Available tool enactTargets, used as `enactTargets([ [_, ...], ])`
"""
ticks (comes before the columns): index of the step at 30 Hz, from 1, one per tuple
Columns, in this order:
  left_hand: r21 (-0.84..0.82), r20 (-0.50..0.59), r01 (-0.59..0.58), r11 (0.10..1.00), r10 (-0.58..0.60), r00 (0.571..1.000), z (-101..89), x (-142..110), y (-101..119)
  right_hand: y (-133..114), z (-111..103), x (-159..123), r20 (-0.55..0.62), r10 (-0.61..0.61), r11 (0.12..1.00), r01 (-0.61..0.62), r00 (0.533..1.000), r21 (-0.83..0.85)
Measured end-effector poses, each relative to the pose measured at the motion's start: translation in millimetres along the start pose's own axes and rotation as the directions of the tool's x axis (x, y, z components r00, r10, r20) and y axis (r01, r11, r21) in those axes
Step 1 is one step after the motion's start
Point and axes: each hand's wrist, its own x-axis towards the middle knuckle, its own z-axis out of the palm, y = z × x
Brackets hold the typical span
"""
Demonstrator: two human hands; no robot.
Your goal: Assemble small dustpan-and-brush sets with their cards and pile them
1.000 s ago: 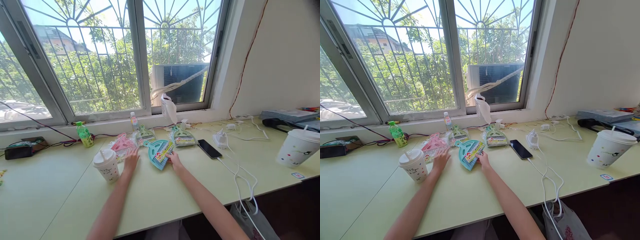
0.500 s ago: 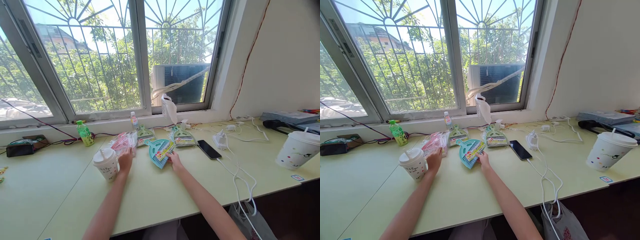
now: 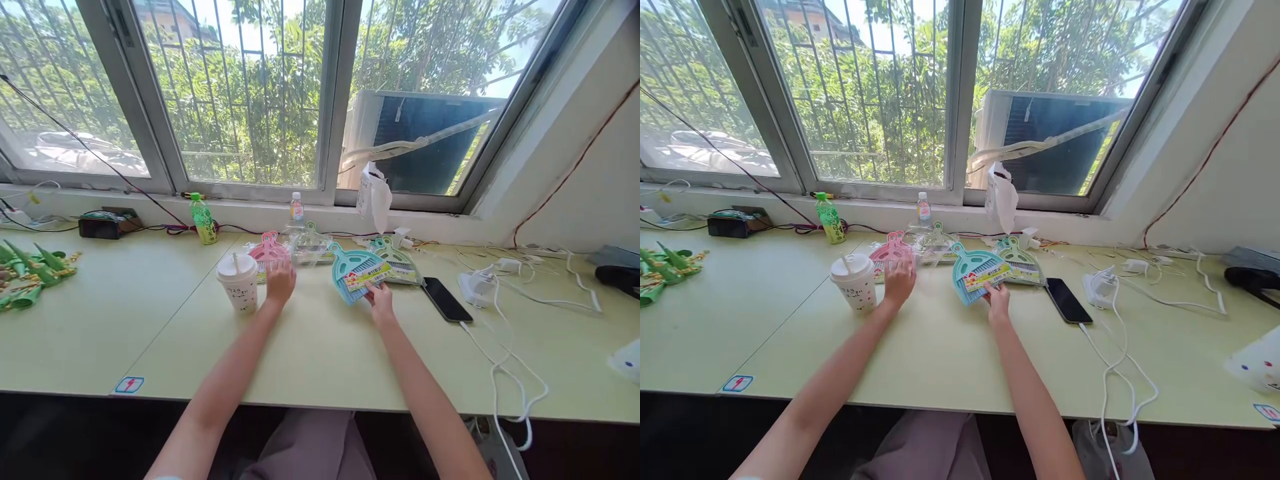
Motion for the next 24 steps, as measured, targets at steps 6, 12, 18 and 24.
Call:
enactTargets([
  [6,-0.003,0.095,-0.029,1.0,0.029,0.995,19.3,-7,10,-6,5,-3,0.01,-0.083,0.991,0.083,0.997,-0.108],
  [12,-0.015,0.122,-0.026,1.0,0.028,0.992,24.3,-7,1,-1,14,-10,0.174,-0.025,0.984,0.054,0.984,-0.168],
  [18,-0.001,0.163,-0.036,0.999,0.036,0.986,16.2,-7,1,10,21,-18,0.249,0.157,0.966,-0.097,0.956,-0.238],
  [24,-0.095,0.102,0.12,0.988,-0.11,0.989,21.5,-4,-6,2,12,-10,0.285,0.253,0.945,-0.173,0.924,-0.277],
])
